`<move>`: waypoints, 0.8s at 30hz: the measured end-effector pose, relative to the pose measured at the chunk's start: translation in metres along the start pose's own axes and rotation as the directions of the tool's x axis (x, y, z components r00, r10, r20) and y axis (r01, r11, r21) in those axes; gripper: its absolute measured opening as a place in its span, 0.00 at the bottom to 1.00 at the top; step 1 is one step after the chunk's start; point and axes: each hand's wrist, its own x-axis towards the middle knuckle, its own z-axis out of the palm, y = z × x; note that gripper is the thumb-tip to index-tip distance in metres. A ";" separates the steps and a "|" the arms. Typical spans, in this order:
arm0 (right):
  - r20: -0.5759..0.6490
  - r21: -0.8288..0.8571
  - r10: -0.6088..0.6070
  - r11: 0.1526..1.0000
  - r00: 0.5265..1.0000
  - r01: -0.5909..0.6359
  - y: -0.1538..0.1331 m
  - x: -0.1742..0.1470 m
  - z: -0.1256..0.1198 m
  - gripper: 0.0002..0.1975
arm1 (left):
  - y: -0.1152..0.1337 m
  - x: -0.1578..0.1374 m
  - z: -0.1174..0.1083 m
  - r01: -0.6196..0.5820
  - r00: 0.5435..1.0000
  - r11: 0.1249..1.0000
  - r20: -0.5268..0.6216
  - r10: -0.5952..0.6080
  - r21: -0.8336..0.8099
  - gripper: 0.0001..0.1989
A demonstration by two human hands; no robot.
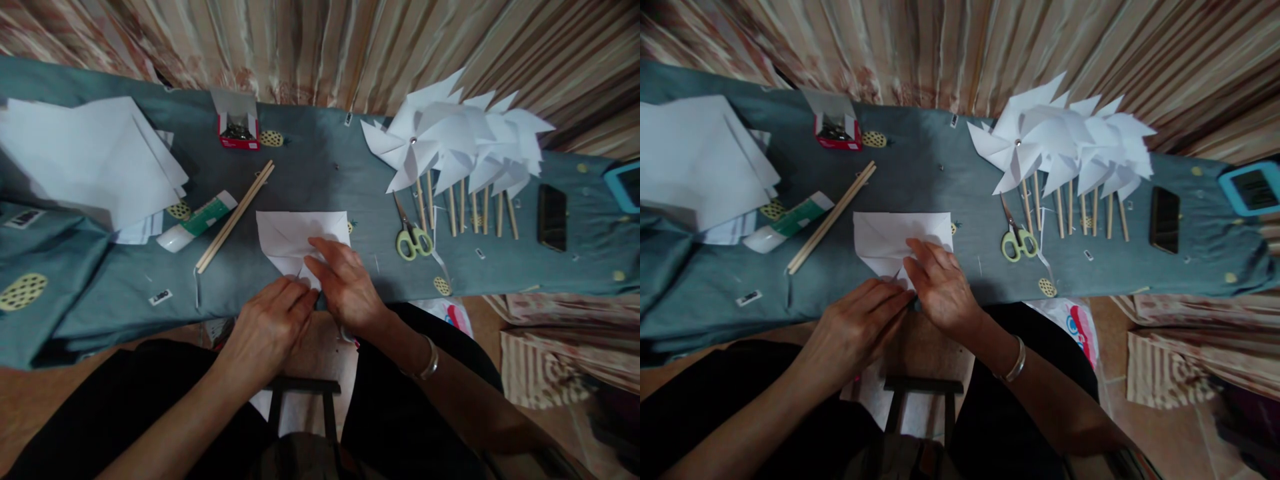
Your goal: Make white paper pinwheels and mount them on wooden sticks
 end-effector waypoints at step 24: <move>-0.105 0.140 0.125 0.984 0.987 -0.110 0.018 0.024 -0.025 0.22 | -0.002 0.001 0.001 -0.017 0.998 0.991 -0.064 0.026 0.134 0.08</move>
